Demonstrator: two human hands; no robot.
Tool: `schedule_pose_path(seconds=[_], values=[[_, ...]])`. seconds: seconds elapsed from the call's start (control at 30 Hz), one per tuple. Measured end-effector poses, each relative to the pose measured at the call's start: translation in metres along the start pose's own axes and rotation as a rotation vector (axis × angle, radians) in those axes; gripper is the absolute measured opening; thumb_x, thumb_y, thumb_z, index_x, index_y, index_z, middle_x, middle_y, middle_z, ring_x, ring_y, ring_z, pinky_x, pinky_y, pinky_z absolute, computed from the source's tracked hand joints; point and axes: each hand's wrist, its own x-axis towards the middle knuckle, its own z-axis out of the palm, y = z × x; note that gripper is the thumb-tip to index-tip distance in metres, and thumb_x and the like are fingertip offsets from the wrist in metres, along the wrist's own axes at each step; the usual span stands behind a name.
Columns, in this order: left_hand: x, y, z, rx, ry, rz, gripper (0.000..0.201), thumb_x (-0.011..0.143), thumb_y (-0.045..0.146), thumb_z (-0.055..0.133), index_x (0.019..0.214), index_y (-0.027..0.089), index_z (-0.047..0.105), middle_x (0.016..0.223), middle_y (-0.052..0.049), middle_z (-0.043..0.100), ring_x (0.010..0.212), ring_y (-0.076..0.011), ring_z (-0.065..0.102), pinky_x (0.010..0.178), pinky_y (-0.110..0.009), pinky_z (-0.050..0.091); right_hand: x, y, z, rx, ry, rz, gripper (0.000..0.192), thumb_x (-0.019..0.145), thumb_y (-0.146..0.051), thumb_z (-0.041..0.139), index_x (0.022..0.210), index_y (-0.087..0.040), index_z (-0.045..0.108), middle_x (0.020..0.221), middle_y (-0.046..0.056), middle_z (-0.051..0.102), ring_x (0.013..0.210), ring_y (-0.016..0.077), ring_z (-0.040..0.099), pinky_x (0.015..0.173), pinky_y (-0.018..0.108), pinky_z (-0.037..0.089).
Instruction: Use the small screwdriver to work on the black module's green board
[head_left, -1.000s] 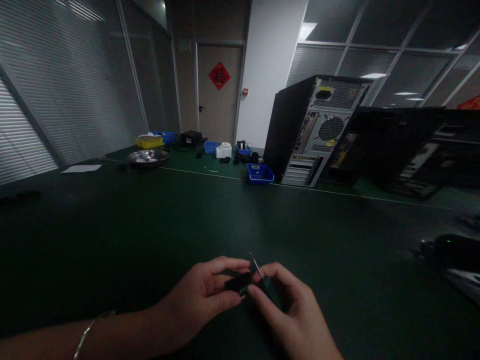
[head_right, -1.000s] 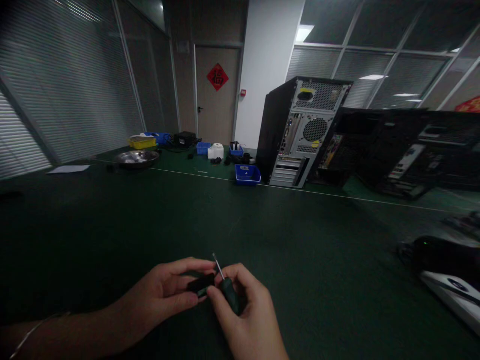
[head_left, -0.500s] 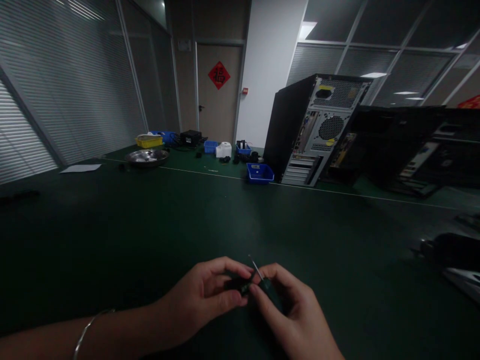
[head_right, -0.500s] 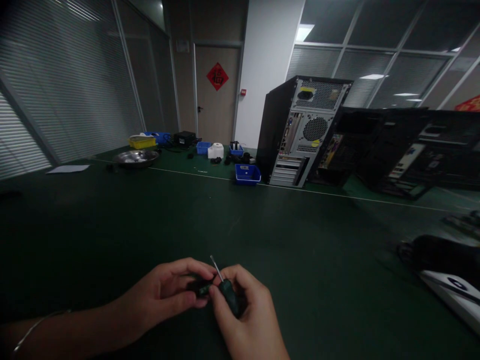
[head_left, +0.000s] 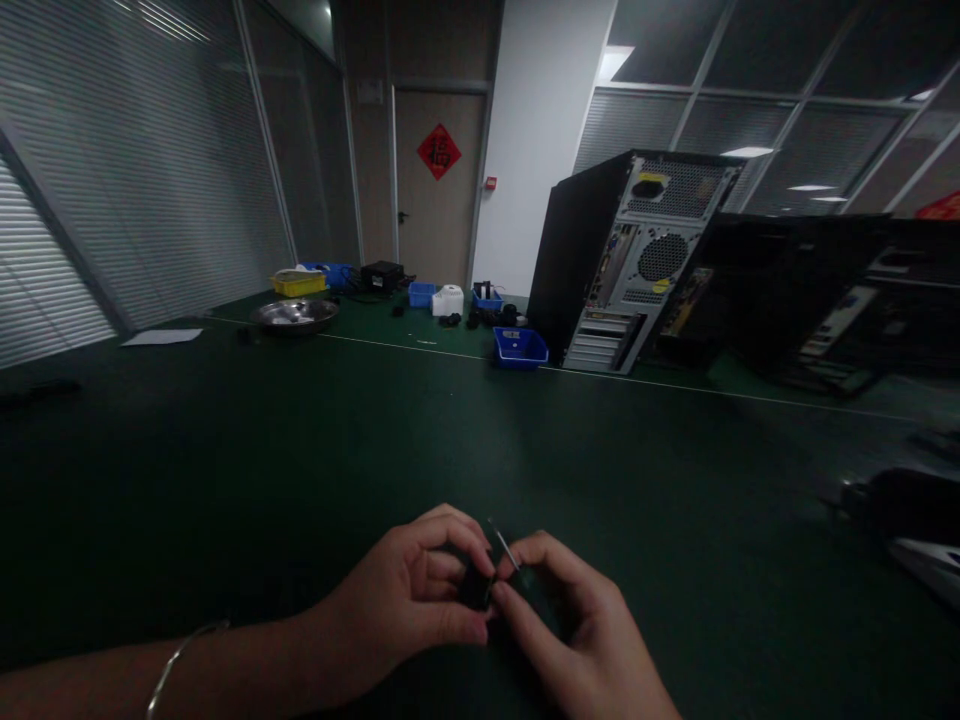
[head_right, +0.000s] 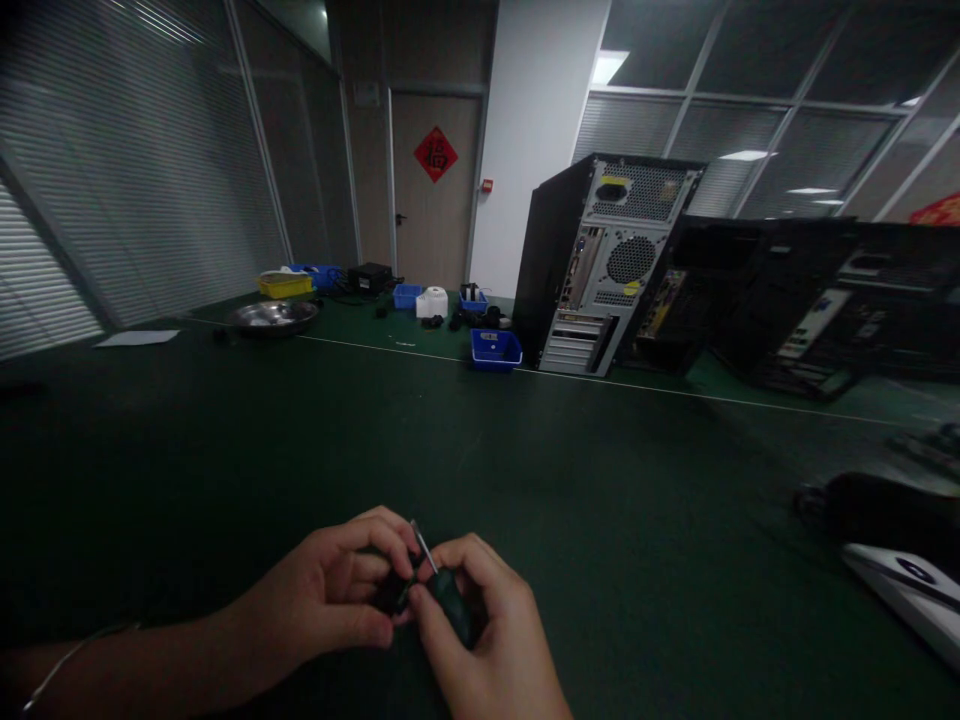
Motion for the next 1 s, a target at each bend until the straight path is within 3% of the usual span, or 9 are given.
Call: schedule_pose_path(seconds=[0.53, 0.77, 1.0], values=[[-0.005, -0.004, 0.006, -0.018, -0.017, 0.033, 0.040, 0.067, -0.004, 0.076, 0.092, 0.020, 0.056, 0.108, 0.001, 0.060, 0.089, -0.0149, 0.070, 0.074, -0.024, 0.051, -0.002, -0.004, 0.001, -0.113, 0.055, -0.228, 0.018, 0.078, -0.007, 0.060, 0.091, -0.020, 0.059, 0.091, 0.006, 0.063, 0.083, 0.0201, 0.065, 0.071, 0.028, 0.053], [-0.006, 0.001, 0.016, -0.052, -0.021, -0.081, 0.044, 0.074, -0.001, 0.072, 0.104, 0.021, 0.048, 0.083, -0.002, 0.074, 0.086, -0.0194, 0.074, 0.080, -0.031, 0.053, -0.006, -0.004, 0.002, -0.190, 0.078, -0.338, 0.027, 0.076, -0.005, 0.059, 0.096, -0.022, 0.057, 0.092, 0.005, 0.062, 0.083, 0.0193, 0.065, 0.070, 0.026, 0.054], [-0.005, -0.001, 0.014, -0.097, -0.004, -0.043, 0.041, 0.073, 0.000, 0.075, 0.102, 0.021, 0.055, 0.104, -0.002, 0.070, 0.091, -0.0171, 0.072, 0.082, -0.029, 0.052, -0.006, -0.003, 0.000, -0.214, 0.138, -0.415, 0.032, 0.074, -0.004, 0.058, 0.099, -0.023, 0.053, 0.092, 0.004, 0.060, 0.082, 0.0181, 0.065, 0.069, 0.025, 0.054]])
